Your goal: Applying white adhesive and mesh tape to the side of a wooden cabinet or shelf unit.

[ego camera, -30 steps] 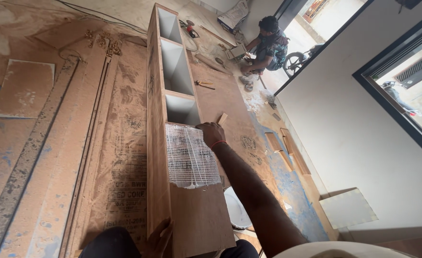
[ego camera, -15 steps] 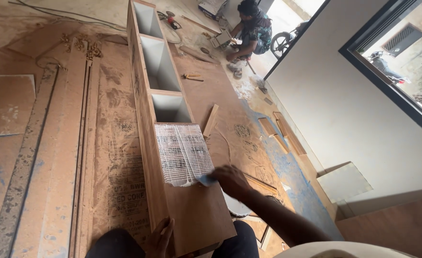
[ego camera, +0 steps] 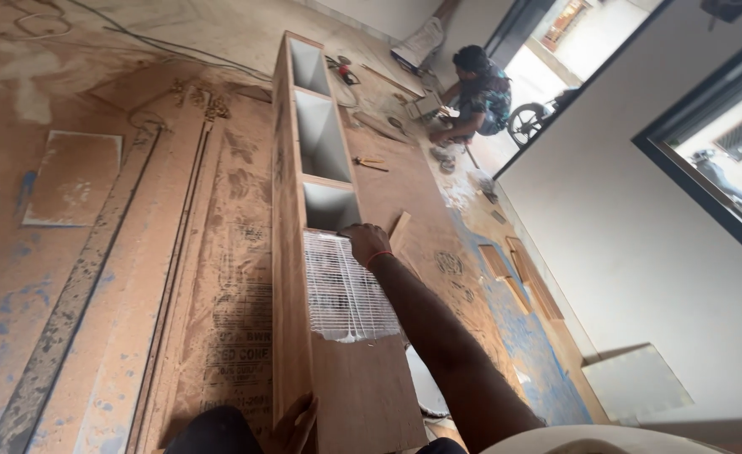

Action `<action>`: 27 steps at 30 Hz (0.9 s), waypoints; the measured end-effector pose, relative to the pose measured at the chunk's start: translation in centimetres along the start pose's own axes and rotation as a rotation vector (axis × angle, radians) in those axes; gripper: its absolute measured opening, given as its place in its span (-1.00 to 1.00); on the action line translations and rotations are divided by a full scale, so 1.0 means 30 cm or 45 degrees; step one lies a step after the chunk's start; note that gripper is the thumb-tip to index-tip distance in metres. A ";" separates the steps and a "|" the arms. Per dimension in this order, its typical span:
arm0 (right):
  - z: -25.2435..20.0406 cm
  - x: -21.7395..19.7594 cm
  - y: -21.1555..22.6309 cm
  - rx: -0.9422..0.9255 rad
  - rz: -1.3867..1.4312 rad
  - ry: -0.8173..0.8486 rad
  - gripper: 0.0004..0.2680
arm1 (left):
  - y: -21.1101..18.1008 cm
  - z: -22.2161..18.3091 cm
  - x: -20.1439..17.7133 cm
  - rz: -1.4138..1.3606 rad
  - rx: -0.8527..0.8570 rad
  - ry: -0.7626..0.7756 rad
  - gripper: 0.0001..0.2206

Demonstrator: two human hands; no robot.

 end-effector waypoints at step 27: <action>-0.097 -0.044 0.061 0.080 0.037 -0.036 -0.77 | -0.206 0.140 -0.123 -0.158 0.036 0.036 -0.41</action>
Point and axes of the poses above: each hand's wrist, its own z-axis towards the middle knuckle, its own x-axis out of the palm, y = z × x, the point moved 3 cm from there along z, towards the middle knuckle, and after that the axes turned 14 degrees about x, right-handed, at the moved point
